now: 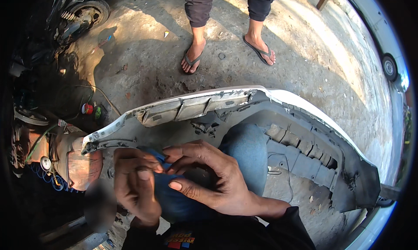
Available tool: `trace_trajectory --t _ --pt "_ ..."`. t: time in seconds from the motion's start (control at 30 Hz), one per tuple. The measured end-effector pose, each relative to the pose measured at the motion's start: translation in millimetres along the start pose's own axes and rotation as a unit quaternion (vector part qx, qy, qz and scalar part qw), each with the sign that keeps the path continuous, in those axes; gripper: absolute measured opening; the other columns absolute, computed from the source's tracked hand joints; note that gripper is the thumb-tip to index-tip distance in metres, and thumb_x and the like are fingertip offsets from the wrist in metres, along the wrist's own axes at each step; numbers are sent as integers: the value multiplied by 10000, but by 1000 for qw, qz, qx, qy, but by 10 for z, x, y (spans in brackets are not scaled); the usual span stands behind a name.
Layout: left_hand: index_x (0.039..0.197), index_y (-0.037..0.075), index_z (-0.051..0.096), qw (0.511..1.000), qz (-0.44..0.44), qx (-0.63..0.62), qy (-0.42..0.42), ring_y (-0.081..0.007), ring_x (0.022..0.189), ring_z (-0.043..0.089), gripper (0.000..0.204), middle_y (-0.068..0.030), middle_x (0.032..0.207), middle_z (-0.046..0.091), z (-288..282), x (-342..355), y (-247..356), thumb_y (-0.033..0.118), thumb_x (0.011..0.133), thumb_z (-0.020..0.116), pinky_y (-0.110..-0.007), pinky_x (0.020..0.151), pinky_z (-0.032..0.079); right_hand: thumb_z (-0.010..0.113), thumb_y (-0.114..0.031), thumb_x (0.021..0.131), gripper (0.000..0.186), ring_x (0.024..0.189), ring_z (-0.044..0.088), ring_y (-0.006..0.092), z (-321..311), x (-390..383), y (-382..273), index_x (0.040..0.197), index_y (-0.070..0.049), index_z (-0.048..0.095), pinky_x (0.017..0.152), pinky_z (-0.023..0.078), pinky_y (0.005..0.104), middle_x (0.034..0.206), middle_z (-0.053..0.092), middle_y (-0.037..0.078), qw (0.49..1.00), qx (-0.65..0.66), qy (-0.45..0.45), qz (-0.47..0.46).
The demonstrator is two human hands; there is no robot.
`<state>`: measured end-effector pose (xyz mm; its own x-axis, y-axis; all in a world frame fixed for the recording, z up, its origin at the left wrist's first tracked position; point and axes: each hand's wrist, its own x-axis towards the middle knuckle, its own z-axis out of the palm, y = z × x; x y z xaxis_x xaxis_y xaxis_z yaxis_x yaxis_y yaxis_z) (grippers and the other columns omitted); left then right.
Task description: Repairing a cracked plastic car bumper using a soldering iron and plastic filler.
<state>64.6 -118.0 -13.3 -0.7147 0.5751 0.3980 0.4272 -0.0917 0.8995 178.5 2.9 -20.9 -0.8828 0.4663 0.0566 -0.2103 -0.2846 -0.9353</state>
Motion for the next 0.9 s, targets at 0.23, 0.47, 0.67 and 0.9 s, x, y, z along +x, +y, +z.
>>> trace_trajectory --t 0.23,0.47,0.67,0.9 --pt "937 -24 630 999 -37 -22 -3 -194 820 561 89 -125 922 566 407 -98 -65 56 899 621 -276 662 467 733 -41 836 202 877 663 135 -199 -35 -8 1025 4 677 767 538 256 976 669 90 993 -24 118 -15" --pt "933 -31 618 999 -10 -18 -27 -188 802 562 109 -125 915 559 608 -78 -199 77 916 615 -281 639 469 728 -27 838 129 786 659 121 -382 -79 -32 954 5 683 702 525 240 921 662 87 975 -164 120 -84" --pt "1005 -49 545 991 -72 -56 -99 -126 849 531 161 -119 1027 481 678 -104 -230 109 977 529 -245 733 456 712 -38 854 110 741 645 103 -399 -91 -18 938 23 675 667 511 232 892 638 79 981 -72 181 -6" --pt "1014 -33 610 996 -63 -43 -54 -147 821 581 143 -136 1002 520 678 -103 -325 72 918 626 -215 548 558 687 -26 869 101 727 641 103 -399 -58 135 947 27 652 651 509 229 927 633 86 972 -111 206 -27"
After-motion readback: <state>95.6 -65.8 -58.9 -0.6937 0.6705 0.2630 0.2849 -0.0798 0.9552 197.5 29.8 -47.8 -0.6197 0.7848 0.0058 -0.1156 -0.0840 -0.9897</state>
